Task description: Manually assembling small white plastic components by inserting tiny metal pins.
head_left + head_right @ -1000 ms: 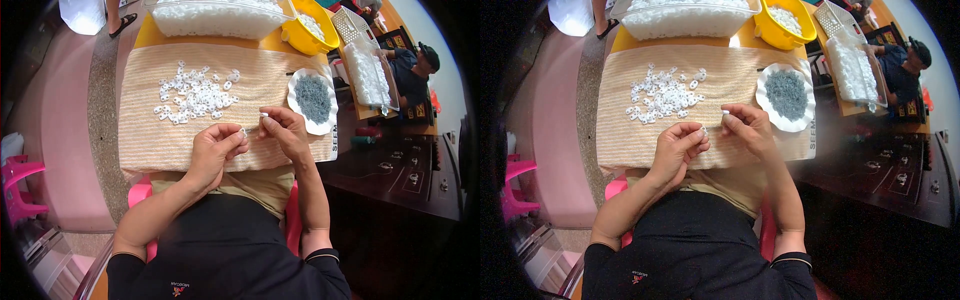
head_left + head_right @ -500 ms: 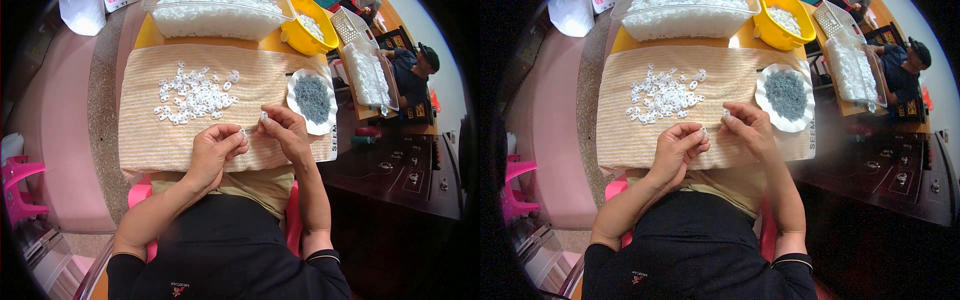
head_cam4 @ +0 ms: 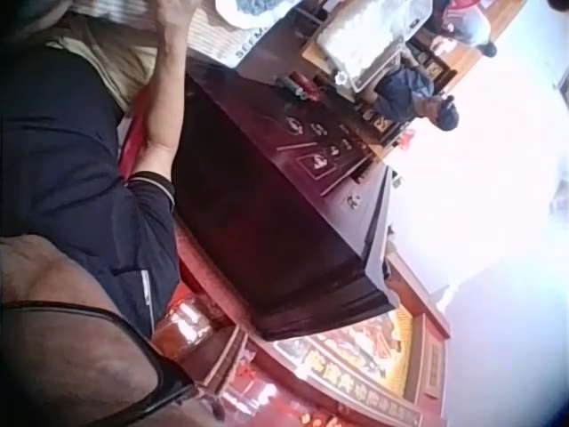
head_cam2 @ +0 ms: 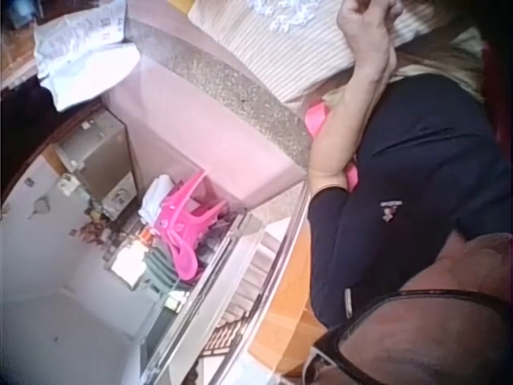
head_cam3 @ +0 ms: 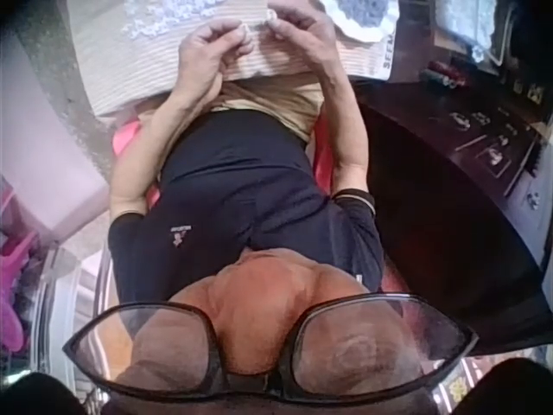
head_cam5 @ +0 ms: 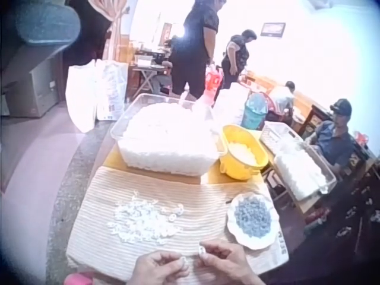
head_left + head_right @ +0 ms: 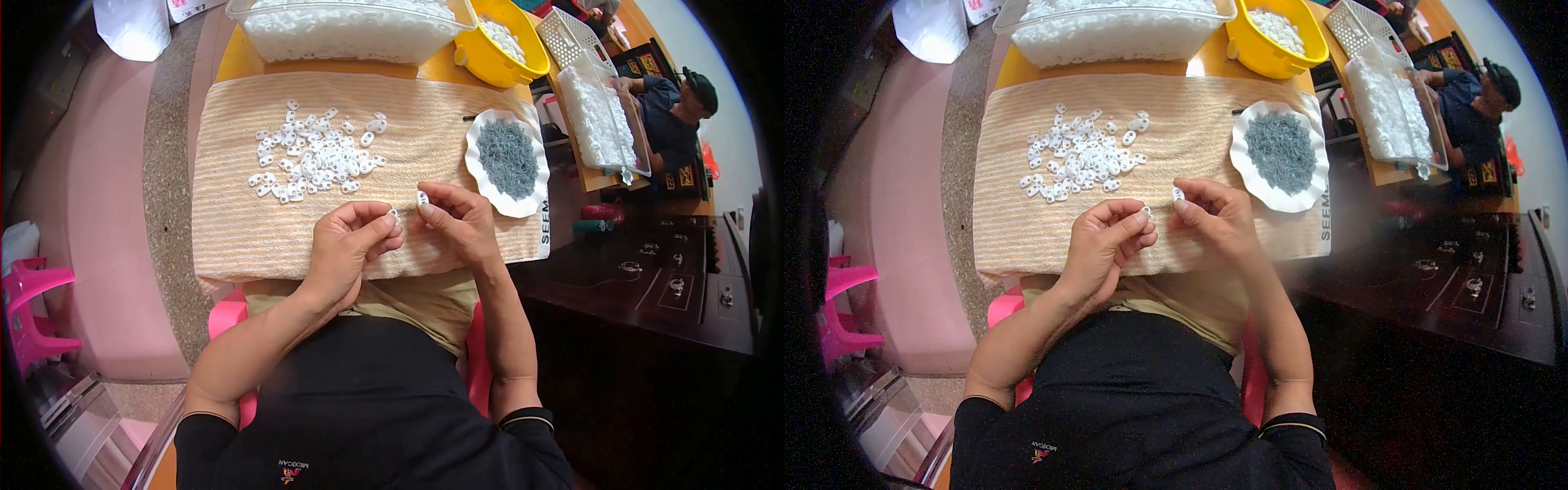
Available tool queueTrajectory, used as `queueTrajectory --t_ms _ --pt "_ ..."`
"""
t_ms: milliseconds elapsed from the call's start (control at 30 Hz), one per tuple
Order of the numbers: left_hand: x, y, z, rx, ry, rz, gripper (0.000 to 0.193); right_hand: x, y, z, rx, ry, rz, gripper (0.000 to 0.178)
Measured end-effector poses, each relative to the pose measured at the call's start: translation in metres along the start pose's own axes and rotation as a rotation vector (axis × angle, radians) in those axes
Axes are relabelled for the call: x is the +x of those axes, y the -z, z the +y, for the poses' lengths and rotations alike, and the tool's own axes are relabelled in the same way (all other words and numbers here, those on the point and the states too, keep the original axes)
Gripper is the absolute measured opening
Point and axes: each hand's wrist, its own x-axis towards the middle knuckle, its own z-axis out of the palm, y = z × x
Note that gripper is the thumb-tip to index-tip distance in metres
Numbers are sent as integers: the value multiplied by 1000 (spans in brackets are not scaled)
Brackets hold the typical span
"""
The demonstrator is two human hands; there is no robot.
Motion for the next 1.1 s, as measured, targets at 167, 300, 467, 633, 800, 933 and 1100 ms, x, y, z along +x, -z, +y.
queueTrajectory --t_ms 167,300,467,633,800,933,1100 --pt "0 -1 0 -12 1 4 13 -2 -3 2 -80 32 41 32" --pt "-1 -2 0 -19 1 14 12 -3 -5 3 -117 68 72 31" --pt "-1 0 0 -23 -5 9 12 -4 -8 1 -93 46 91 31" --pt "-1 -1 -1 5 -46 6 14 -5 -14 6 44 55 26 30" --pt "1 2 -4 4 -86 -34 14 -8 -21 5 59 34 -11 30" --pt "2 2 -4 4 -88 -33 14 -9 -20 6 3 48 -27 28" --pt "1 1 -4 21 -77 -19 15 -9 -23 1 -13 64 -13 27"
